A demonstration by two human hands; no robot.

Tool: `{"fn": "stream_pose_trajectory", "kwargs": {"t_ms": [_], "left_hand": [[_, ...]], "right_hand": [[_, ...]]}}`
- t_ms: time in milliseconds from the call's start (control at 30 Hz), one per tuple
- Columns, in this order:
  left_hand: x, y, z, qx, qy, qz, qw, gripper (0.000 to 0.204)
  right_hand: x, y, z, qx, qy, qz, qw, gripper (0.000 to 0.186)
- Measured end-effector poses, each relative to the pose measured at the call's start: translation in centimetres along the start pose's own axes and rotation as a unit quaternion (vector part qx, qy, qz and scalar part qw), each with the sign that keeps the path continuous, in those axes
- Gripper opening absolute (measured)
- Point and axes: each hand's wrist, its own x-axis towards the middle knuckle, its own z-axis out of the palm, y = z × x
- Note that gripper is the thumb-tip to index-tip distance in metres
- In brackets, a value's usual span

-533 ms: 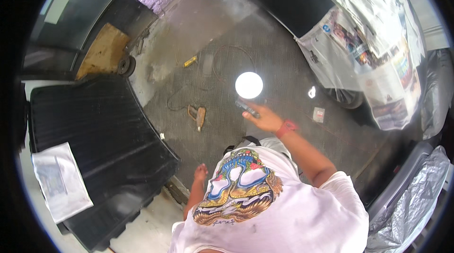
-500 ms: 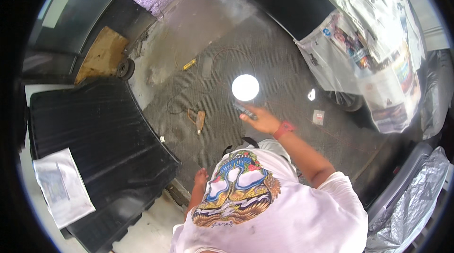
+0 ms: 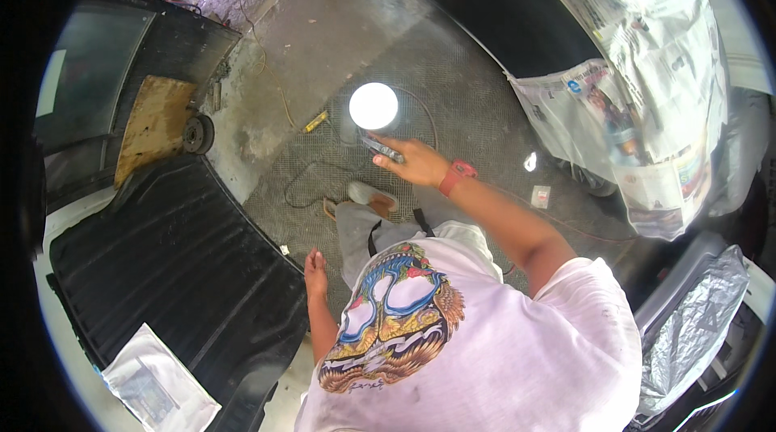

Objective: The person uses a spray gun to apply paint to a car door in a workshop. They move around the door, squatting and standing to cover different areas, and occasionally touch the surface with their hand.

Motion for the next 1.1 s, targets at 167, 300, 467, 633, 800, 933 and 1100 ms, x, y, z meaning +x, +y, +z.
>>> {"fn": "stream_pose_trajectory", "kwargs": {"t_ms": [167,300,467,633,800,933,1100], "left_hand": [[8.5,0.5,-2.1,0.024,-0.038,-0.005,0.999,0.050],[14.6,-1.7,-7.5,0.077,-0.140,-0.105,0.981,0.047],[20.4,-2.1,-16.7,-0.038,-0.060,-0.174,0.982,0.044],[29.2,2.1,-25.6,-0.084,-0.007,-0.178,0.980,0.045],[33.8,6.4,-29.0,-0.118,-0.001,-0.097,0.988,0.054],[35.0,7.5,-28.0,-0.127,-0.018,-0.074,0.989,0.057],[34.8,3.7,-25.0,-0.011,-0.154,-0.070,0.986,0.042]], "right_hand": [[5.7,-5.4,1.9,-0.064,-0.019,0.038,0.997,0.076],[9.4,-9.6,6.5,-0.073,0.014,0.044,0.996,0.075],[14.3,-13.8,11.3,-0.091,0.072,-0.023,0.993,0.068],[18.0,-17.3,13.4,-0.099,0.075,-0.018,0.992,0.071],[20.8,-19.7,14.2,-0.120,0.107,-0.038,0.986,0.072],[22.9,-20.8,14.7,-0.103,0.112,-0.016,0.988,0.074],[25.1,-21.0,14.8,-0.091,0.107,-0.004,0.990,0.081]]}}
